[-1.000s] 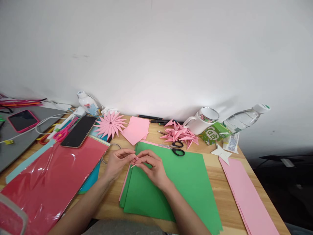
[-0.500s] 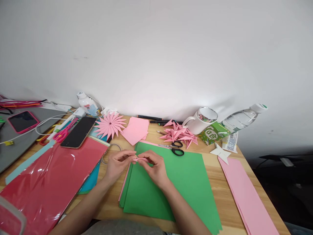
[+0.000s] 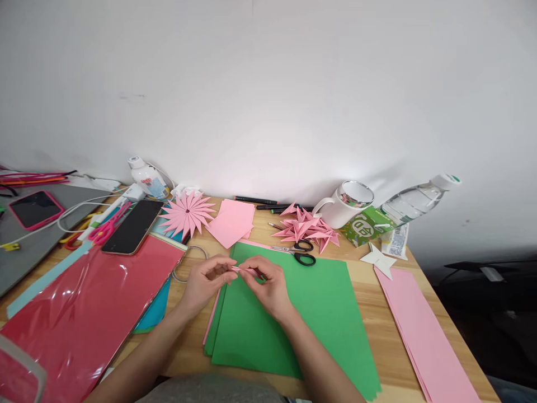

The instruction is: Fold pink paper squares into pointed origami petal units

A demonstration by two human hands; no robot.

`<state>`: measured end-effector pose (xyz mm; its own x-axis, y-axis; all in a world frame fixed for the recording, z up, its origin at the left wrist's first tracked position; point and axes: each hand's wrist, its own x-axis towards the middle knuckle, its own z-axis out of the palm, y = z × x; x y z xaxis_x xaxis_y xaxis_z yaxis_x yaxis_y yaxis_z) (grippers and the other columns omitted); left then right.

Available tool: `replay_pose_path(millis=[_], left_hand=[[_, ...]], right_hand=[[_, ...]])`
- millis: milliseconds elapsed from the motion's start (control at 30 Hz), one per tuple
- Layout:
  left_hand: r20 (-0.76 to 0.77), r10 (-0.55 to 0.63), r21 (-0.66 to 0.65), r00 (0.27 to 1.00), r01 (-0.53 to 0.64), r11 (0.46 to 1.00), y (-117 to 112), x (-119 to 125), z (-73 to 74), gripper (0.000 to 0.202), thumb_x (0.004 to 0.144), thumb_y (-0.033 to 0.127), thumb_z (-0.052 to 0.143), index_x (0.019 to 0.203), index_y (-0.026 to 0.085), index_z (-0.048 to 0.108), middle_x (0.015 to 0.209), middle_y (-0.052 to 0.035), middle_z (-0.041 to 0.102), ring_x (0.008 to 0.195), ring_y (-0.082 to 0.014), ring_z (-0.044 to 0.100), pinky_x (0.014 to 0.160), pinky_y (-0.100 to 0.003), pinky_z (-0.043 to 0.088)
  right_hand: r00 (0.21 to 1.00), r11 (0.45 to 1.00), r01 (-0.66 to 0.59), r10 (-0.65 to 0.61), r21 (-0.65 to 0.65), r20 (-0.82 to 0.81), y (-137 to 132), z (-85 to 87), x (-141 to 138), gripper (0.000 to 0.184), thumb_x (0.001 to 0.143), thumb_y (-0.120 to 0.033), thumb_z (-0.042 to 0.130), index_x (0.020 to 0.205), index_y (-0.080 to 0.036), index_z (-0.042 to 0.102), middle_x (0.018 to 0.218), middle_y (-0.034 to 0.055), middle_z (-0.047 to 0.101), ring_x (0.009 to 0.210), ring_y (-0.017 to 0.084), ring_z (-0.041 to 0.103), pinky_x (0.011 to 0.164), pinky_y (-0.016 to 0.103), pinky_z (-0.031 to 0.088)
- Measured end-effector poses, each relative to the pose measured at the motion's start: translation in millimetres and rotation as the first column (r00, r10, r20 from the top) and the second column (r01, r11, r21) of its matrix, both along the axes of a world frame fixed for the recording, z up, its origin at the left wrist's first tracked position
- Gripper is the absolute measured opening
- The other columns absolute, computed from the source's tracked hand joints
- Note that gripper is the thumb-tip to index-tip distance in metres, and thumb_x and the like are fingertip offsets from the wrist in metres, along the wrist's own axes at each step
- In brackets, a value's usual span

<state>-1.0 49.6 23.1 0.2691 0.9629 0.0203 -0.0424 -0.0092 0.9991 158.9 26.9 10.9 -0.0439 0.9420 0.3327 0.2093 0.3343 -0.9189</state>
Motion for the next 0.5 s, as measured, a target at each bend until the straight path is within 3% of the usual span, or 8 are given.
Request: replay_pose_path(millis=[100,367,500], left_hand=[[0.000,-0.008,0.006,1.000,0.008,1.000,-0.5,0.9,2.0,0.011,0.071,0.026,0.070,0.075,0.016,0.068,0.066,-0.0007,0.060,0.056,-0.0113,0.056,0.049,-0.022,0.045],[-0.037,-0.040,0.043,0.999,0.041,0.998,1.3,-0.2,2.0,0.017,0.076,0.031,0.065,0.069,0.015,0.063,0.062,0.0003,0.056,0.053,-0.0108,0.052,0.051,-0.023,0.043],[-0.099,0.008,0.117,0.995,0.003,0.993,-1.0,1.5,2.2,0.023,0.081,0.034,0.058,0.067,0.015,0.057,0.074,-0.0026,0.056,0.062,-0.0112,0.053,0.055,-0.022,0.043]], right_hand=[[1.000,1.000,-0.008,0.008,0.009,0.013,-0.1,0.1,0.5,0.004,0.081,-0.020,0.061,0.082,-0.019,0.065,0.076,0.0034,0.065,0.068,0.014,0.059,0.060,0.025,0.046],[0.999,1.000,-0.005,0.005,0.003,0.032,-1.2,-0.1,-0.4,0.004,0.081,-0.022,0.062,0.082,-0.019,0.063,0.076,0.0036,0.065,0.068,0.014,0.060,0.061,0.025,0.049],[1.000,0.998,0.023,-0.024,-0.062,-0.008,-1.3,-4.0,-2.4,0.011,0.079,-0.028,0.065,0.084,-0.018,0.062,0.078,0.0038,0.066,0.068,0.014,0.062,0.062,0.025,0.051]])
